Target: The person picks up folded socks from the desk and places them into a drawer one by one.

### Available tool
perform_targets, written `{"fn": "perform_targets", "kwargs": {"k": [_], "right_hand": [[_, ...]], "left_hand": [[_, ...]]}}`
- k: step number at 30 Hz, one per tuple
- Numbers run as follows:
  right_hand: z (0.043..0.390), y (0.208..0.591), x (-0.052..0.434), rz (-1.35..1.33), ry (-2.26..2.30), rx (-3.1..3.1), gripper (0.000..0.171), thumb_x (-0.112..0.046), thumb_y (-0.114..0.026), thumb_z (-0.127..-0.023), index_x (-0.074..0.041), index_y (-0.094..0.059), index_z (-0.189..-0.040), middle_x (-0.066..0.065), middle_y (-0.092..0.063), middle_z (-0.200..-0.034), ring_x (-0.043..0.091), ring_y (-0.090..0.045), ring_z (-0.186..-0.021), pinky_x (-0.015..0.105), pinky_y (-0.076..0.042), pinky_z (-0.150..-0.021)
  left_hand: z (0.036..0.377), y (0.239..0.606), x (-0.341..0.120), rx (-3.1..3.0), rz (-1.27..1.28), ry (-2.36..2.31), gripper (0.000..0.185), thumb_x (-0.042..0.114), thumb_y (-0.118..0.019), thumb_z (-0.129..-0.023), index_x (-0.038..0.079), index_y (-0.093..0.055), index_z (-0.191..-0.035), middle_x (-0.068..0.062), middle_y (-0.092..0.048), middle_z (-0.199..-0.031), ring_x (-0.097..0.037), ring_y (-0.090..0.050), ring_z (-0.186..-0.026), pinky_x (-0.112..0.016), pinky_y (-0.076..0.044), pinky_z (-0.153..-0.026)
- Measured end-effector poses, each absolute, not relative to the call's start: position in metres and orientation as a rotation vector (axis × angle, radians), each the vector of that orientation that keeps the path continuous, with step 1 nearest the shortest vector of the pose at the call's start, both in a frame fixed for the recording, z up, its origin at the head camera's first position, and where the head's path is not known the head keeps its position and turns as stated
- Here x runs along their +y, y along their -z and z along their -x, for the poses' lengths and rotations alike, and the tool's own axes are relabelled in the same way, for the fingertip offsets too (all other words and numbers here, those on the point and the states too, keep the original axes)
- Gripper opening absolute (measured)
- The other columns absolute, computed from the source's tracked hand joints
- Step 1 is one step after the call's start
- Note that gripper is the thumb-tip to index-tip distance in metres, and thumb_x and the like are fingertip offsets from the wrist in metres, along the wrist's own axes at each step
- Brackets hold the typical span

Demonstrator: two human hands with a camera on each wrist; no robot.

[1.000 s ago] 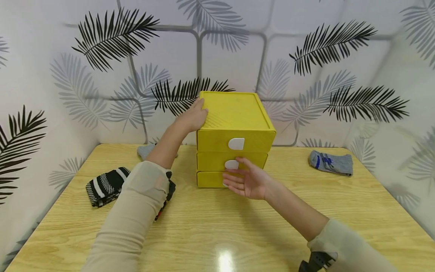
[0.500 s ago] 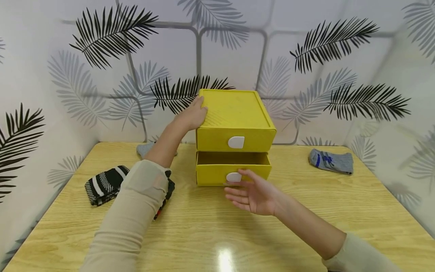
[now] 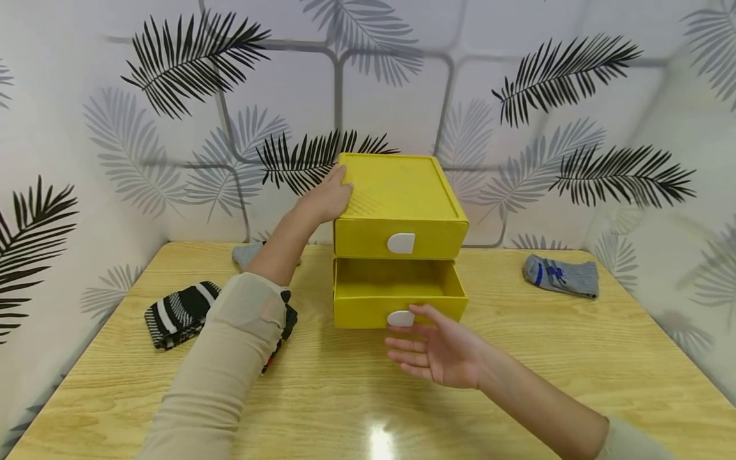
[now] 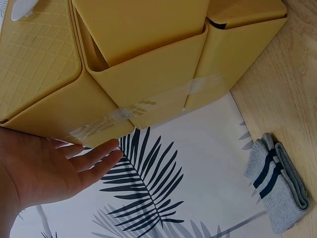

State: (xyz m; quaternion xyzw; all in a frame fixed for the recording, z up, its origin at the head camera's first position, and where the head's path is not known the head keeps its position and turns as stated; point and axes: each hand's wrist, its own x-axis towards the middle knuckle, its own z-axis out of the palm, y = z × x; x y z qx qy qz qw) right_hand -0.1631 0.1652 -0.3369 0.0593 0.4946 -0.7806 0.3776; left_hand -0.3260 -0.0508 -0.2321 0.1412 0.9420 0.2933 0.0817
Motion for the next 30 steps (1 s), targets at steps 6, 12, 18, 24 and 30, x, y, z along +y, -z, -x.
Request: {"fn": "perform_targets", "kwargs": {"k": [6,12,18,24,30], "right_hand": [[0.155,0.336,0.167,-0.147,1.987,1.233,0.058,-0.046,-0.043,-0.094,-0.006,-0.027,-0.133,0.011,-0.054,-0.115,0.020,-0.058,-0.097,0.031,-0.045,-0.088],[0.145,0.337,0.169,-0.152,1.968,1.234,0.057,-0.047,-0.043,-0.093,-0.009,-0.027,-0.133,0.011,-0.054,-0.114,0.020,-0.059,-0.096,0.031,-0.045,-0.087],[0.132,0.337,0.171,-0.125,1.944,1.227,0.057,-0.047,-0.043,-0.093,-0.007,-0.032,-0.132,0.010,-0.056,-0.112,0.019,-0.059,-0.096,0.031,-0.046,-0.086],[0.120,0.338,0.172,-0.072,1.927,1.177,0.053,-0.045,-0.041,-0.095,-0.007,-0.038,-0.131,0.008,-0.059,-0.109,0.020,-0.059,-0.097,0.030,-0.046,-0.085],[0.109,0.341,0.170,-0.056,1.901,1.161,0.056,-0.045,-0.039,-0.095,-0.006,-0.034,-0.136,0.007,-0.059,-0.108,0.019,-0.060,-0.097,0.029,-0.047,-0.084]], "left_hand": [[0.326,0.234,-0.051,2.819,-0.440,-0.890,0.054,0.030,-0.016,-0.102,0.012,0.004,-0.148,-0.003,0.011,-0.152,-0.017,0.007,-0.137,-0.040,-0.004,-0.109],[0.328,0.235,-0.051,2.820,-0.456,-0.890,0.054,0.029,-0.016,-0.102,0.011,0.004,-0.148,-0.004,0.012,-0.152,-0.016,0.008,-0.136,-0.037,-0.003,-0.109],[0.329,0.234,-0.050,2.826,-0.439,-0.879,0.054,0.030,-0.016,-0.102,0.012,0.005,-0.148,-0.003,0.011,-0.152,-0.016,0.007,-0.137,-0.039,-0.003,-0.109],[0.329,0.234,-0.051,2.824,-0.439,-0.893,0.054,0.030,-0.016,-0.102,0.012,0.004,-0.148,-0.003,0.011,-0.152,-0.016,0.007,-0.137,-0.039,-0.003,-0.109],[0.328,0.234,-0.050,2.815,-0.445,-0.901,0.054,0.030,-0.016,-0.102,0.011,0.004,-0.148,-0.003,0.012,-0.152,-0.016,0.007,-0.137,-0.038,-0.003,-0.109]]}}
